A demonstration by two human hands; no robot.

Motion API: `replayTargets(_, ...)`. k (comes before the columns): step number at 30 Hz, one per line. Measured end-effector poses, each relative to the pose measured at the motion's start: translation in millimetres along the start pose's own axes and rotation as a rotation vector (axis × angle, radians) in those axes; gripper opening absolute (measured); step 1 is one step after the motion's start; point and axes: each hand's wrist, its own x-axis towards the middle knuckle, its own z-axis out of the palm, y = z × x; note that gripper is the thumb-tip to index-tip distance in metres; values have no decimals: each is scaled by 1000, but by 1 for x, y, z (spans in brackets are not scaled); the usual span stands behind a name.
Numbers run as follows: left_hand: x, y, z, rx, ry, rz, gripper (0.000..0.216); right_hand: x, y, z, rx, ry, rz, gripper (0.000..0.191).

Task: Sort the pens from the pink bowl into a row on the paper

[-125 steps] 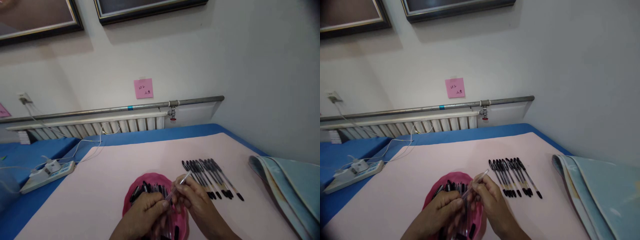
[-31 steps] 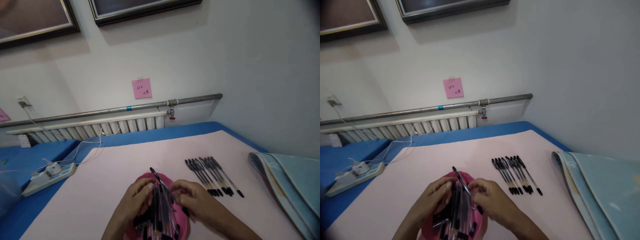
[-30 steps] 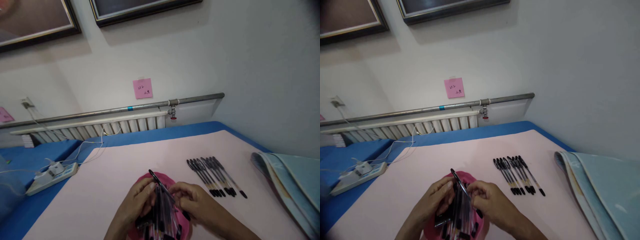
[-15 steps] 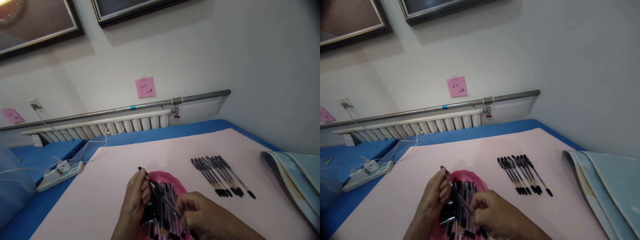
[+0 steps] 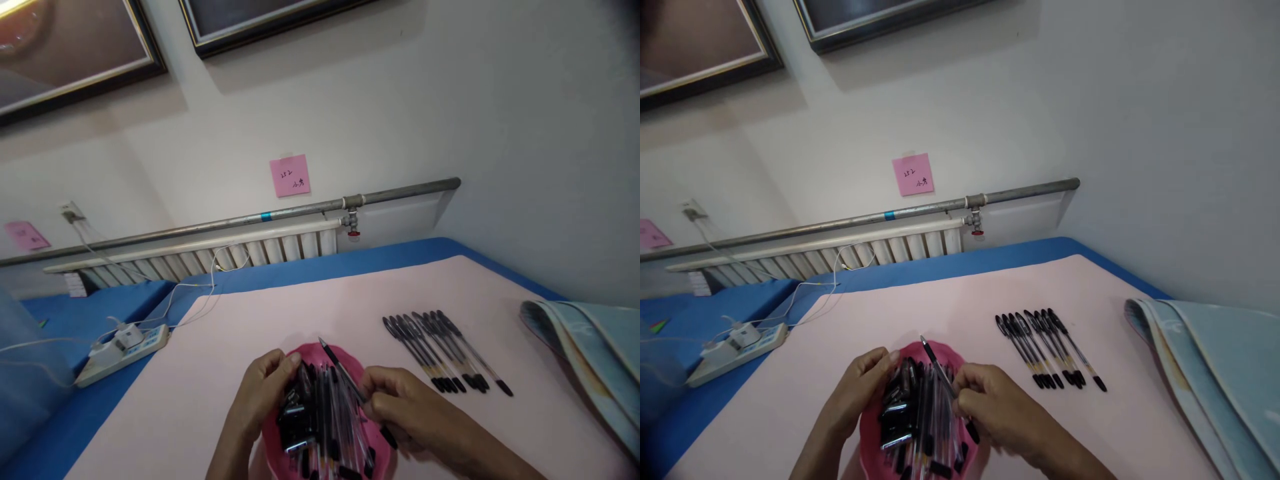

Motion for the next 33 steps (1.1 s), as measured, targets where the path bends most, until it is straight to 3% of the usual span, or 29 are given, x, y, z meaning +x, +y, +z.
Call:
replayTargets(4, 1, -2, 6, -119, 10, 24, 43, -1, -1, 5, 15, -50, 3, 5)
replayTargets(11, -5, 2, 27, -513, -264, 7, 31, -4, -3, 18, 30, -154, 60, 10)
replayTargets(15, -7, 3, 29, -616, -244, 14, 24, -4, 0, 21, 106, -206, -10, 5)
replayTargets(18, -7, 1, 28, -647, -227, 40, 21, -3, 3, 23, 232, -186, -96, 14)
replayTargets(22, -6, 2, 27, -716, -222, 52, 19, -6, -1, 25, 225, -233, -28, 13)
replayTargets(25, -6, 4, 27, -756, -209, 42, 20, -8, -3, 27, 253, -290, 18, 29)
replayTargets(30, -6, 6, 28, -769, -198, 38, 20, -2, 5, 29, 373, -193, -26, 23)
replayTargets(33, -6, 5, 28, -775, -203, 33, 21, -1, 6, 30, 436, -235, -46, 22)
